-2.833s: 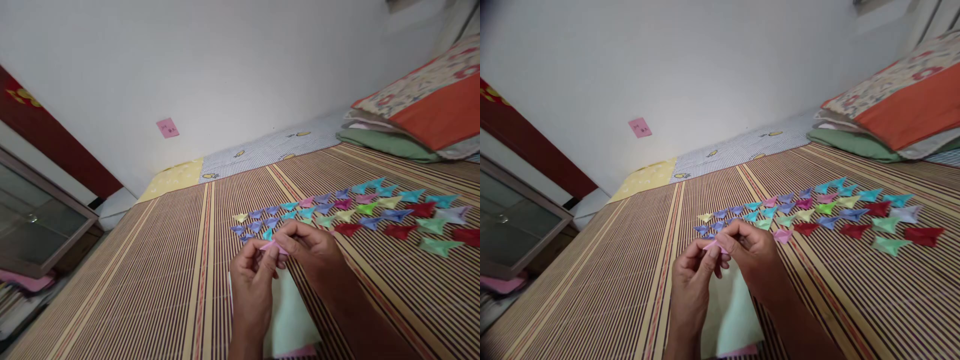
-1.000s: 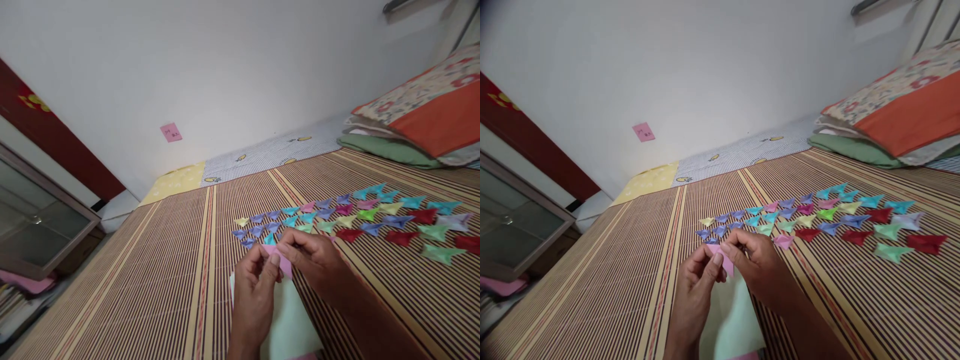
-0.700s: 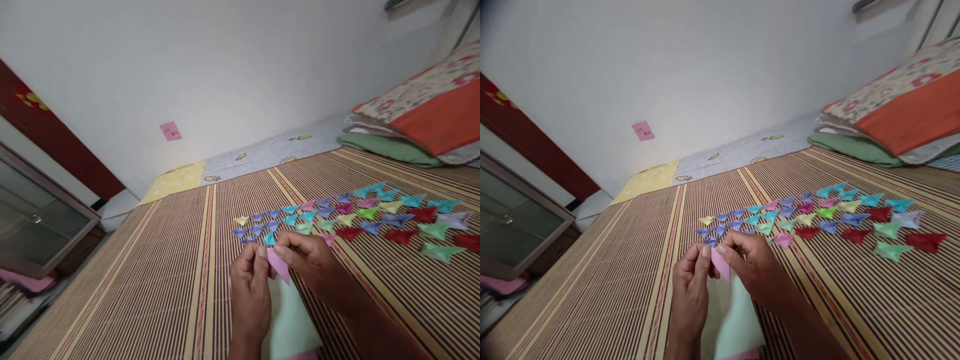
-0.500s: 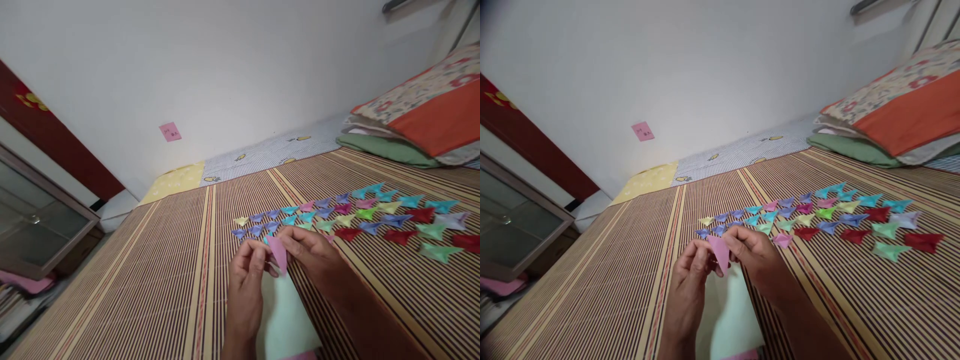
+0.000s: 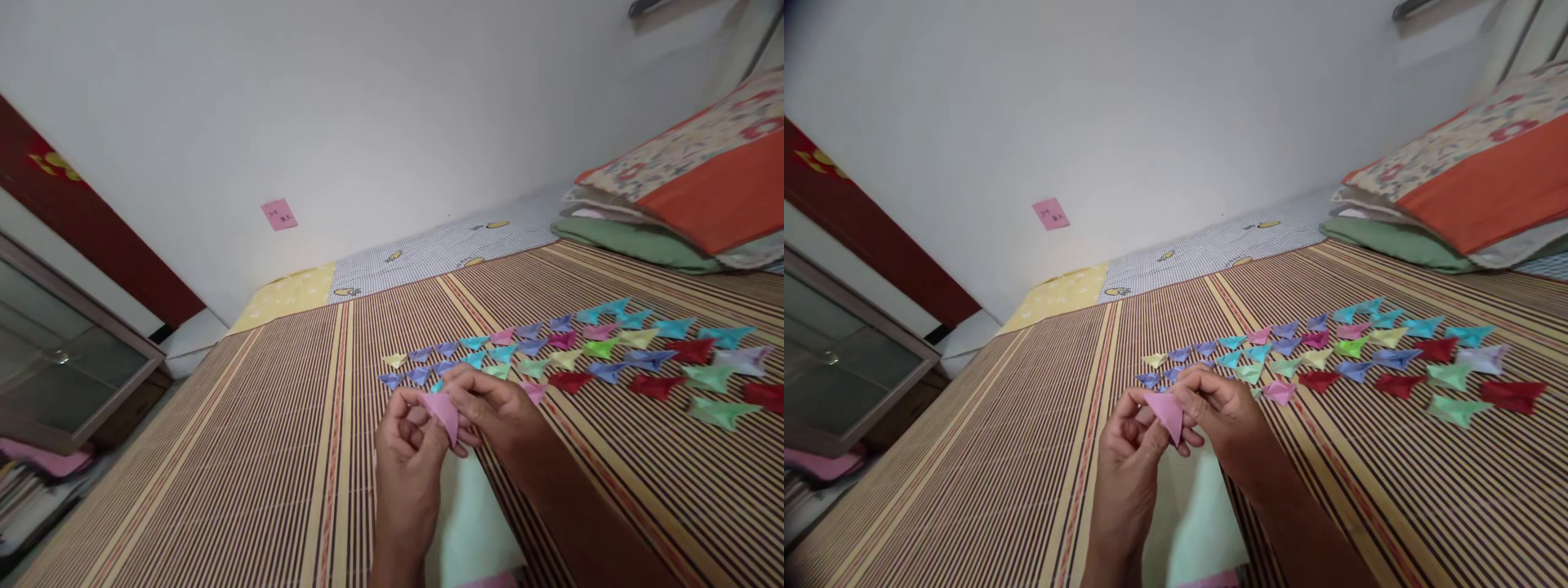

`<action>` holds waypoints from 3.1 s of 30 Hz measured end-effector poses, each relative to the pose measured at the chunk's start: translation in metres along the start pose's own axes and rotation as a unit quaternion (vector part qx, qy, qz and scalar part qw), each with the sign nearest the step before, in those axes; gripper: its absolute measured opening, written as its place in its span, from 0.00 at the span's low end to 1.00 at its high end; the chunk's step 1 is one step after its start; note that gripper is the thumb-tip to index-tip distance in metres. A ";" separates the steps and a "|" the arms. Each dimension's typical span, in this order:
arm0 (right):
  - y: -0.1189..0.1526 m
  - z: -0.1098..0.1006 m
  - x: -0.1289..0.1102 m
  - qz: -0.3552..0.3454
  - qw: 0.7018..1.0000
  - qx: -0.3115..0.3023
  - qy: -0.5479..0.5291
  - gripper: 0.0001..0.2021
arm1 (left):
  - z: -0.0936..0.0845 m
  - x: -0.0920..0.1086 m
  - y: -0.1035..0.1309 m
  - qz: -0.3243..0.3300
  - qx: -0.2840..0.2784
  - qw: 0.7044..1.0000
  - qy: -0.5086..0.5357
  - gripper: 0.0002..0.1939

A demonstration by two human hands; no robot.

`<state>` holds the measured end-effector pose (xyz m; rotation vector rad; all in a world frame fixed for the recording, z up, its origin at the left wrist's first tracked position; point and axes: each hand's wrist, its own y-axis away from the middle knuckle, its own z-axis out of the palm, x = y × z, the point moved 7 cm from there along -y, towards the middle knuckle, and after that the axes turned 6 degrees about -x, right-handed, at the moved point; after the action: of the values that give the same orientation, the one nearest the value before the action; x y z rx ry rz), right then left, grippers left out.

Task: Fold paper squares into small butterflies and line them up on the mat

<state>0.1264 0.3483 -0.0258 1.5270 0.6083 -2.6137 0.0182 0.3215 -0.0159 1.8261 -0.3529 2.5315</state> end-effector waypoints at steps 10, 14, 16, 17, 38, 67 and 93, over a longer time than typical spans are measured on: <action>0.014 0.015 -0.038 -0.178 0.903 0.073 0.385 0.11 | -0.026 0.014 0.012 0.154 0.161 0.924 -0.312 0.17; 0.018 0.029 -0.045 -0.247 0.860 0.035 0.444 0.10 | -0.020 0.016 0.010 0.157 0.134 0.933 -0.296 0.17; 0.020 0.030 -0.045 -0.266 0.845 0.039 0.463 0.10 | -0.020 0.015 0.008 0.121 0.130 0.955 -0.238 0.16; 0.021 0.029 -0.046 -0.275 0.838 0.045 0.469 0.11 | -0.020 0.013 0.008 0.099 0.130 0.966 -0.202 0.15; 0.019 0.017 -0.047 -0.247 0.868 0.081 0.423 0.10 | -0.016 0.017 0.007 0.059 0.130 0.985 -0.095 0.08; 0.012 0.014 -0.041 -0.179 0.890 0.016 0.419 0.07 | -0.015 0.010 0.002 -0.014 0.080 0.986 -0.145 0.11; 0.011 0.020 -0.041 -0.199 0.898 -0.043 0.391 0.07 | -0.030 -0.003 0.000 -0.011 0.107 0.994 -0.030 0.12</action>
<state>0.1334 0.3253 0.0141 2.6568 1.1635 -2.0363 -0.0084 0.3277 -0.0278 1.9664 -0.0636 2.5930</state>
